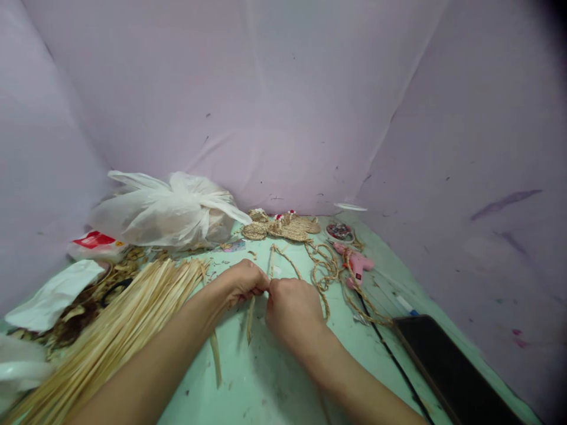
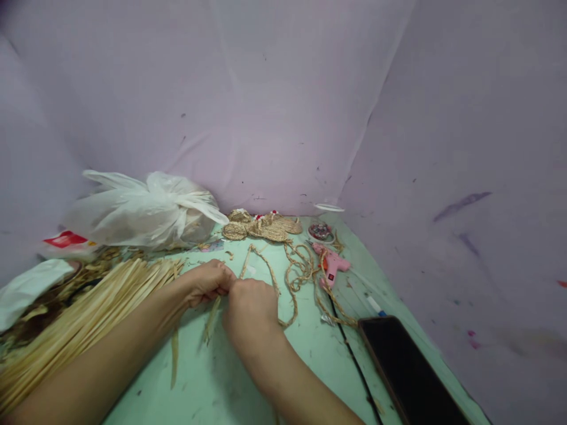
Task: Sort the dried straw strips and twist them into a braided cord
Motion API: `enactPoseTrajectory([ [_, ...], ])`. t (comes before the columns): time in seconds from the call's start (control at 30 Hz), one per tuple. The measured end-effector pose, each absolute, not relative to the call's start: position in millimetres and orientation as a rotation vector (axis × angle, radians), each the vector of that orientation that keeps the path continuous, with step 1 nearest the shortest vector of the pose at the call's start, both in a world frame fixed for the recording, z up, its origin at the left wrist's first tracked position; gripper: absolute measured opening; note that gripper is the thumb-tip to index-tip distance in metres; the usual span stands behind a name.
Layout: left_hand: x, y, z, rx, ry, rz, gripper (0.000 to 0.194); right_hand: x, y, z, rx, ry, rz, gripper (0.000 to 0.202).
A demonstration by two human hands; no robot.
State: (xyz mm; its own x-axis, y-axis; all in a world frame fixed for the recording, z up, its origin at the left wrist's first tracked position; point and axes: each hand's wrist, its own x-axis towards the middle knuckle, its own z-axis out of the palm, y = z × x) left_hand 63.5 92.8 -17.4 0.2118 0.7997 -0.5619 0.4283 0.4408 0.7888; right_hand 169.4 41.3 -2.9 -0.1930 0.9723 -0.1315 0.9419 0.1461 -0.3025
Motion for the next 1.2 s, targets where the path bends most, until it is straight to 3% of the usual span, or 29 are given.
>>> enactPoseTrajectory([
  [0.17, 61, 95, -19, 1.215, 1.412, 0.349, 0.010, 177, 42, -3, -1.851, -2.337, 0.499, 0.012],
  [0.3, 56, 97, -18, 1.238, 1.392, 0.296, 0.011, 203, 66, -7, -1.703, -2.020, 0.988, 0.014],
  [0.43, 52, 100, -20, 1.238, 1.356, 0.274, 0.012, 210, 86, -20, -1.604, -1.396, 1.188, 0.008],
  [0.6, 52, 100, -23, 1.291, 1.316, 0.282, 0.011, 187, 75, -30, -1.409, -1.143, 1.828, 0.009],
  [0.8, 51, 100, -23, 1.406, 1.294, 0.201, 0.006, 185, 72, -34, -1.489, -1.189, 1.725, 0.018],
  [1.03, 53, 98, -14, 1.634, 1.421, 0.197, 0.011, 185, 79, -49, -1.514, -1.171, 1.609, 0.004],
  [1.2, 49, 97, -10, 1.701, 1.449, 0.139, 0.006, 185, 79, -53, -1.523, -1.178, 1.564, 0.006],
])
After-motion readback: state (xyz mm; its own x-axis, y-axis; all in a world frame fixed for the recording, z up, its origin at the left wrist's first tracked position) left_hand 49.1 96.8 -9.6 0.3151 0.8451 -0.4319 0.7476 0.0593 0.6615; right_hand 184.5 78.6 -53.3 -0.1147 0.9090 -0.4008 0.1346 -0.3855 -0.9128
